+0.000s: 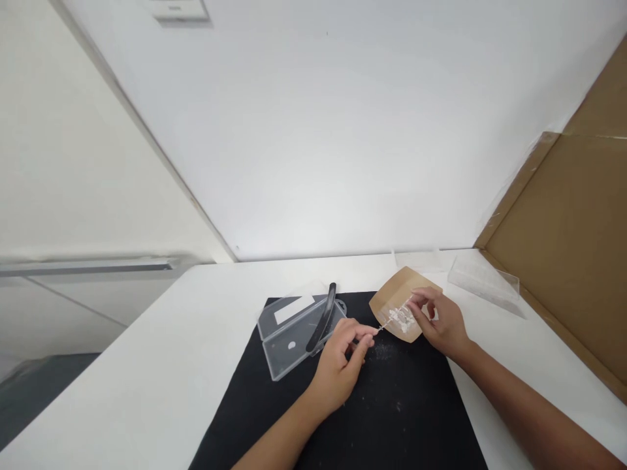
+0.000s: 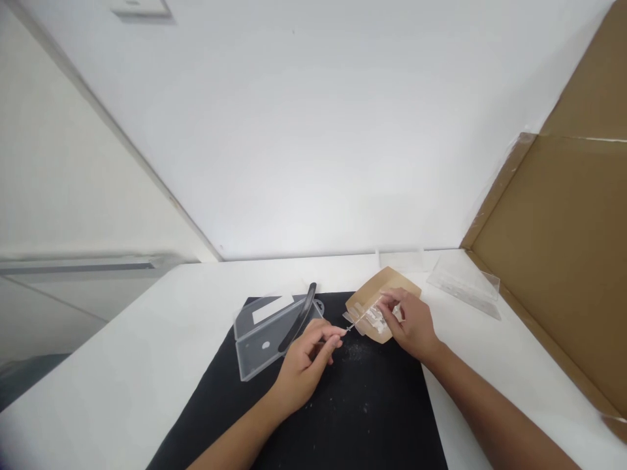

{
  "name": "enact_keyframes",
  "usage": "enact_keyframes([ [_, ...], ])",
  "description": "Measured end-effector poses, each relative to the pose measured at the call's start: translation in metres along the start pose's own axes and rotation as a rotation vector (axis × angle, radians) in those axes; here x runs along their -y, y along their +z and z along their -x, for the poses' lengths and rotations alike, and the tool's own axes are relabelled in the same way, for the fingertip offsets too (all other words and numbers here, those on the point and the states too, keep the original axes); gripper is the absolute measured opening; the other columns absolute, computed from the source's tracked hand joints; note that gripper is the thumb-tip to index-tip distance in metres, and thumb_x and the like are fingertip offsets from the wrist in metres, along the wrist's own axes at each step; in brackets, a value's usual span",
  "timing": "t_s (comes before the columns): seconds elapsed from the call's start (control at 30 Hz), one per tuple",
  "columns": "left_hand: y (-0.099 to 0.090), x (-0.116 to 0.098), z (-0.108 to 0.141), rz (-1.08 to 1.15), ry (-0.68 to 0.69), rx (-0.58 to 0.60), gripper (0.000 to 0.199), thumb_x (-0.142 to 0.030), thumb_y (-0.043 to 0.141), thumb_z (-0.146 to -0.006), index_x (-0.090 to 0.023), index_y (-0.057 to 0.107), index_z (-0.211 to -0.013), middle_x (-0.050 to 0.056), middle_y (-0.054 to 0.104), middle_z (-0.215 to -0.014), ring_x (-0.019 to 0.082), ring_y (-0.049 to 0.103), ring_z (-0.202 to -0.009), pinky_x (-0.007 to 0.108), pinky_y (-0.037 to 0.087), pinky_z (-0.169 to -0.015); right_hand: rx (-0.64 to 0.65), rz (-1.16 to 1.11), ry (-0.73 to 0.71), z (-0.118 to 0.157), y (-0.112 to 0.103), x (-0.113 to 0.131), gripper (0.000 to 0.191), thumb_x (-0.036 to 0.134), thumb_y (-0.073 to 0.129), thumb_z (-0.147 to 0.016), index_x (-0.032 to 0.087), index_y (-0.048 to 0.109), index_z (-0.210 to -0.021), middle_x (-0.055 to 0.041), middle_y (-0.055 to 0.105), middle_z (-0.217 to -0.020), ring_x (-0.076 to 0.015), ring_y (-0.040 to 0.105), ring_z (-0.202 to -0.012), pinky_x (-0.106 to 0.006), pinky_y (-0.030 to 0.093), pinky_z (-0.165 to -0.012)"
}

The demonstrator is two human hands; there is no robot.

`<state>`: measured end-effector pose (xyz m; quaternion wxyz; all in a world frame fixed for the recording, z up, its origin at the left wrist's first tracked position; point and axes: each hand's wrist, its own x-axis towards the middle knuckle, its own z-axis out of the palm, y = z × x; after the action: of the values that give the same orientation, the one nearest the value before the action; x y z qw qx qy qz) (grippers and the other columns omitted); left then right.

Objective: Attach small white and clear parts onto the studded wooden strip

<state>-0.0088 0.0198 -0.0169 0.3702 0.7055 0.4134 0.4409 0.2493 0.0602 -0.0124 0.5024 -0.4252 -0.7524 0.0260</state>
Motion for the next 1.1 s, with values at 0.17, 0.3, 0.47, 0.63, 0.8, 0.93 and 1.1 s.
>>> enact_keyframes([
  [0.17, 0.001, 0.001, -0.001, -0.021, 0.021, -0.005, 0.03, -0.042, 0.054, -0.106, -0.023, 0.076, -0.113, 0.008, 0.064, -0.094, 0.02, 0.065, -0.088, 0.029, 0.055, -0.066, -0.023, 0.08, -0.111, -0.005, -0.002, -0.003, 0.03, 0.021, 0.068, -0.101, 0.028, 0.062, -0.129, -0.0005, 0.076, -0.093, -0.0134, 0.065, -0.064, -0.029, 0.054, -0.062],
  [0.3, 0.0, -0.001, -0.002, -0.048, 0.039, -0.017, 0.029, -0.041, 0.055, -0.106, -0.022, 0.076, -0.114, 0.008, 0.066, -0.092, 0.02, 0.065, -0.087, 0.03, 0.056, -0.069, -0.032, 0.178, -0.198, -0.006, -0.004, -0.008, 0.032, 0.019, 0.07, -0.1, 0.027, 0.065, -0.13, -0.002, 0.079, -0.098, -0.0144, 0.07, -0.071, -0.03, 0.057, -0.069],
  [0.47, 0.0, 0.001, -0.002, -0.077, 0.061, -0.035, 0.028, -0.039, 0.056, -0.106, -0.022, 0.077, -0.114, 0.008, 0.066, -0.092, 0.02, 0.065, -0.087, 0.031, 0.056, -0.07, -0.043, 0.286, -0.246, -0.006, -0.008, -0.011, 0.031, 0.021, 0.069, -0.101, 0.027, 0.069, -0.131, -0.004, 0.081, -0.105, -0.0179, 0.076, -0.085, -0.03, 0.056, -0.073],
  [0.63, 0.0, 0.004, -0.002, -0.096, 0.09, -0.023, 0.027, -0.038, 0.055, -0.106, -0.023, 0.076, -0.115, 0.007, 0.065, -0.092, 0.02, 0.065, -0.087, 0.031, 0.056, -0.071, -0.068, 0.316, -0.291, -0.007, -0.008, -0.01, 0.03, 0.017, 0.07, -0.099, 0.027, 0.07, -0.129, -0.0027, 0.081, -0.099, -0.0179, 0.076, -0.085, -0.03, 0.055, -0.073],
  [0.8, 0.0, 0.002, -0.003, -0.106, 0.109, -0.034, 0.026, -0.037, 0.055, -0.107, -0.023, 0.076, -0.115, 0.007, 0.064, -0.09, 0.019, 0.063, -0.084, 0.031, 0.055, -0.071, -0.049, 0.303, -0.321, -0.008, -0.008, -0.012, 0.022, 0.014, 0.068, -0.099, 0.025, 0.073, -0.118, -0.0034, 0.081, -0.099, -0.0187, 0.076, -0.086, -0.031, 0.058, -0.075],
  [0.93, -0.002, 0.002, -0.003, -0.114, 0.117, -0.035, 0.025, -0.035, 0.054, -0.107, -0.024, 0.075, -0.116, 0.006, 0.064, -0.091, 0.02, 0.063, -0.085, 0.032, 0.055, -0.073, -0.037, 0.243, -0.304, -0.007, -0.008, -0.014, 0.022, 0.015, 0.066, -0.101, 0.025, 0.072, -0.12, -0.0049, 0.08, -0.099, -0.0193, 0.076, -0.087, -0.031, 0.06, -0.074],
  [1.1, -0.002, 0.003, -0.003, -0.163, 0.164, -0.049, 0.023, -0.032, 0.054, -0.107, -0.023, 0.074, -0.115, 0.006, 0.063, -0.089, 0.019, 0.06, -0.084, 0.032, 0.053, -0.074, -0.02, 0.168, -0.309, -0.007, -0.007, -0.017, 0.027, 0.014, 0.067, -0.099, 0.025, 0.069, -0.124, -0.0053, 0.08, -0.102, -0.0195, 0.075, -0.09, -0.032, 0.06, -0.077],
])
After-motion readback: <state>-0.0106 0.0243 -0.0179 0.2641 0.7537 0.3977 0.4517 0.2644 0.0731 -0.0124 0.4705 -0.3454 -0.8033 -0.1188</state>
